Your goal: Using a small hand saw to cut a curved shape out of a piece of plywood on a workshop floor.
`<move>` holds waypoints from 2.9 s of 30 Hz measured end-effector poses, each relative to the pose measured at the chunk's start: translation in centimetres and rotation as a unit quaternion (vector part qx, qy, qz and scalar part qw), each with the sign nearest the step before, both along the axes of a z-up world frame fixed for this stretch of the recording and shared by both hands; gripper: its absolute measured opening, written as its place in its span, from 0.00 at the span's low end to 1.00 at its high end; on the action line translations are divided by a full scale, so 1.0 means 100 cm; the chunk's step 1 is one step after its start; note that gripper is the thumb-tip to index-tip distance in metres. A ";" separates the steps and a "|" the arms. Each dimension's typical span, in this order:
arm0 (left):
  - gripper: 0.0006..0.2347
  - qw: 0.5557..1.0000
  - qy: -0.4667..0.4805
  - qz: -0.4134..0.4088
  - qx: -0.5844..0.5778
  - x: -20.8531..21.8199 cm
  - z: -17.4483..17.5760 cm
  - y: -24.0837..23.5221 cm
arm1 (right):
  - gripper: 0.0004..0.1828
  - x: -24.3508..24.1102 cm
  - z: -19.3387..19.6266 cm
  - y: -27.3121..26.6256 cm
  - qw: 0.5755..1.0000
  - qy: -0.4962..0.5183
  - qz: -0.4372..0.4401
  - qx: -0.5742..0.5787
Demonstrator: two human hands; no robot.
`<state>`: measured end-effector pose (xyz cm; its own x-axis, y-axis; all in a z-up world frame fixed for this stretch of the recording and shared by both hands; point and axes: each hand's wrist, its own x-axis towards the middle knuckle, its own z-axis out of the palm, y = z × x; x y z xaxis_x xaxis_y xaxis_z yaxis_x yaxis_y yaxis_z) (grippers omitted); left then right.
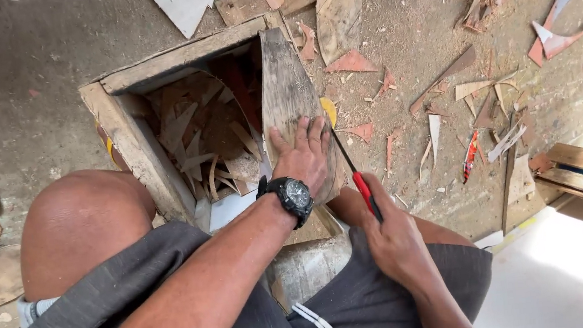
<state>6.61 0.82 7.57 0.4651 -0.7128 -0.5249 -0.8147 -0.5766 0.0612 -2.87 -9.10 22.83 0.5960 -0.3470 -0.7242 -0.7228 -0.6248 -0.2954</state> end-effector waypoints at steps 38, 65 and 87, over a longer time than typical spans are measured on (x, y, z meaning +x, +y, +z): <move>0.29 0.992 -0.039 0.052 -0.106 -0.020 -0.041 -0.007 | 0.33 0.039 -0.030 0.015 0.999 0.033 0.019 -0.010; 0.26 0.994 -0.052 0.037 -0.093 -0.015 -0.005 -0.003 | 0.32 0.049 -0.017 0.010 1.000 0.001 0.013 0.002; 0.25 0.991 -0.092 0.030 -0.090 -0.022 -0.032 -0.004 | 0.34 0.038 -0.042 0.010 1.000 -0.011 0.021 0.020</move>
<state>4.37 0.38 4.39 0.5862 -0.7548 -0.2944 -0.7857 -0.6182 0.0204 0.89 -8.11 18.66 0.6247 -0.2922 -0.7241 -0.6898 -0.6411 -0.3364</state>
